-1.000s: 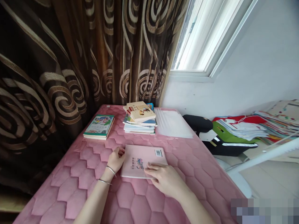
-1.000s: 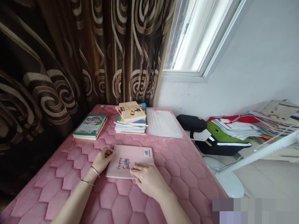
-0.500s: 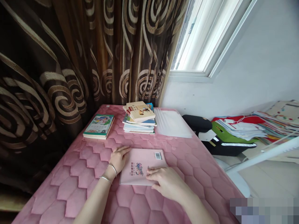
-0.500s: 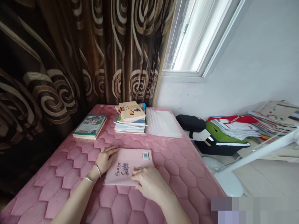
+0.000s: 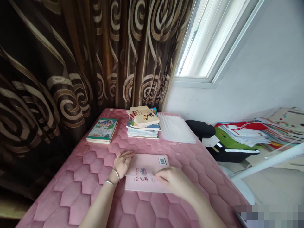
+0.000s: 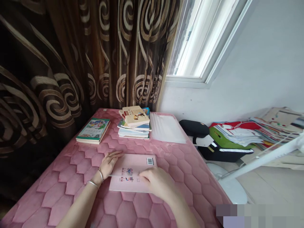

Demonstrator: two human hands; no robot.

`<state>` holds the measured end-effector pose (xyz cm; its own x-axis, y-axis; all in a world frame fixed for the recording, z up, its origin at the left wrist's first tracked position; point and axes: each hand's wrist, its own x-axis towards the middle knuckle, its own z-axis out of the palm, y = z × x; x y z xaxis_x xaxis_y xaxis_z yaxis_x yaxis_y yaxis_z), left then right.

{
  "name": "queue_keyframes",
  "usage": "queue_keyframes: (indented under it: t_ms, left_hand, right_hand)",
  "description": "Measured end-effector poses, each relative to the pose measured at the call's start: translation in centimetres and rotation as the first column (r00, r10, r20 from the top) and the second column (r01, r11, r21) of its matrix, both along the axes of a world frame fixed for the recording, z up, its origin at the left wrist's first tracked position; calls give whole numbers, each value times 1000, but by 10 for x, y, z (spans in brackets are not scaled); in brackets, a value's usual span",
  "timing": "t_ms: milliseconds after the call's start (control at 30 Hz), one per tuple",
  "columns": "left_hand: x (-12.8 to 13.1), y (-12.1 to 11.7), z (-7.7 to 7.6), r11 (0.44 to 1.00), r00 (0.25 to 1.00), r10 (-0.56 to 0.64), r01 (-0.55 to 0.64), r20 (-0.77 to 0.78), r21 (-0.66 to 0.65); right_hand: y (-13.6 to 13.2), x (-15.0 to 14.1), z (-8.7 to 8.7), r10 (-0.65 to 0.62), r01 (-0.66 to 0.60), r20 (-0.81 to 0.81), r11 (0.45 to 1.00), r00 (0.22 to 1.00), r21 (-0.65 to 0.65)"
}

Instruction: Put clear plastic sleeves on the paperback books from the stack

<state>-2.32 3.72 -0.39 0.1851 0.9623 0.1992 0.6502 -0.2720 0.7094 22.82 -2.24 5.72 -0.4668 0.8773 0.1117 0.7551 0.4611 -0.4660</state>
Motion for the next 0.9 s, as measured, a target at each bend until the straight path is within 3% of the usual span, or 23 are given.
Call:
queue_keyframes:
  t_ms: [100, 200, 367, 500, 633, 767, 900]
  left_hand:
    - [-1, 4, -8, 994, 980, 113, -111, 166, -20]
    - [-1, 7, -15, 972, 944, 232, -231, 233, -33]
    - [4, 6, -16, 980, 982, 187, -187, 2, 72]
    - [8, 3, -13, 976, 965, 210, -198, -157, 87]
    - [9, 3, -13, 978, 953, 204, -189, -226, 85]
    - [9, 4, -15, 976, 949, 208, -187, -238, 108]
    - [8, 4, -16, 974, 952, 210, -185, -225, 129]
  right_hand:
    - [15, 2, 14, -112, 113, -38, 993, 993, 31]
    - [40, 1, 30, -221, 224, -34, 957, 975, 185]
    - [98, -14, 47, -293, 226, 87, 868, 952, 442]
    - [138, -26, 42, -414, 305, 156, 835, 897, 459]
    - [163, -29, 29, -446, 333, 156, 821, 881, 464]
    - [173, -28, 19, -470, 362, 125, 800, 874, 478]
    - [166, -24, 15, -480, 395, 26, 750, 877, 531]
